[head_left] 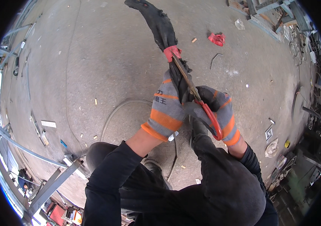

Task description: The person uses scissors to cut and remove the red and black insulation from a thick cable in a workshop. They hold the cable with one hand and cut the insulation with the other, then peel away the cut sections.

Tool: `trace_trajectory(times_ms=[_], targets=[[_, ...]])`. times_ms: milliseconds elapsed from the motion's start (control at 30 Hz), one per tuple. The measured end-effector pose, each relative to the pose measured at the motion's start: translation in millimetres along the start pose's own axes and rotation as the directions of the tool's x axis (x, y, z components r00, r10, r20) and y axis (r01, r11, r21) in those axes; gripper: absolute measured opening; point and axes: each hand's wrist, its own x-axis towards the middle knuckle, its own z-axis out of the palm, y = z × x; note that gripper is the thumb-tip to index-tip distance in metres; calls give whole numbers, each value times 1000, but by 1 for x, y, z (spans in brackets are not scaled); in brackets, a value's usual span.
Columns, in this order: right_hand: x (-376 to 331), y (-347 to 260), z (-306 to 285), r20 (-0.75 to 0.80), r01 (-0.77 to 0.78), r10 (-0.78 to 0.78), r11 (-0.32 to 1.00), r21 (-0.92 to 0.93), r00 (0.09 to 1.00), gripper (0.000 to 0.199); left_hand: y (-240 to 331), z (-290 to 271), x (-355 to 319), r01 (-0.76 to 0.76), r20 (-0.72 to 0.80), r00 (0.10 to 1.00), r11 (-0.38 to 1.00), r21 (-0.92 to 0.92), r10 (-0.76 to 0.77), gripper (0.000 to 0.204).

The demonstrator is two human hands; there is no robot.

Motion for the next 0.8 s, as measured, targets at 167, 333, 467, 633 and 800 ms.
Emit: trace_trajectory(times_ms=[167, 333, 467, 633, 800], targets=[[3, -4, -6, 75, -40, 45, 997, -62, 996, 33, -1, 1, 0, 26, 32, 999, 1000, 14, -27, 69], [3, -3, -9, 28, -30, 30, 999, 15, 999, 29, 9, 3, 1, 233, 36, 971, 906, -353, -236, 51], [4, -4, -8, 20, -144, 146, 986, -78, 989, 34, 10, 4, 4, 251, 80, 968, 914, -320, -238, 56], [31, -13, -24, -126, 252, -339, 859, -446, 932, 38, 19, 14, -13, 272, 242, 931, 962, 34, -272, 67], [29, -40, -31, -57, -75, 95, 957, 281, 994, 43, 19, 8, -13, 178, 96, 983, 954, -243, -159, 65]])
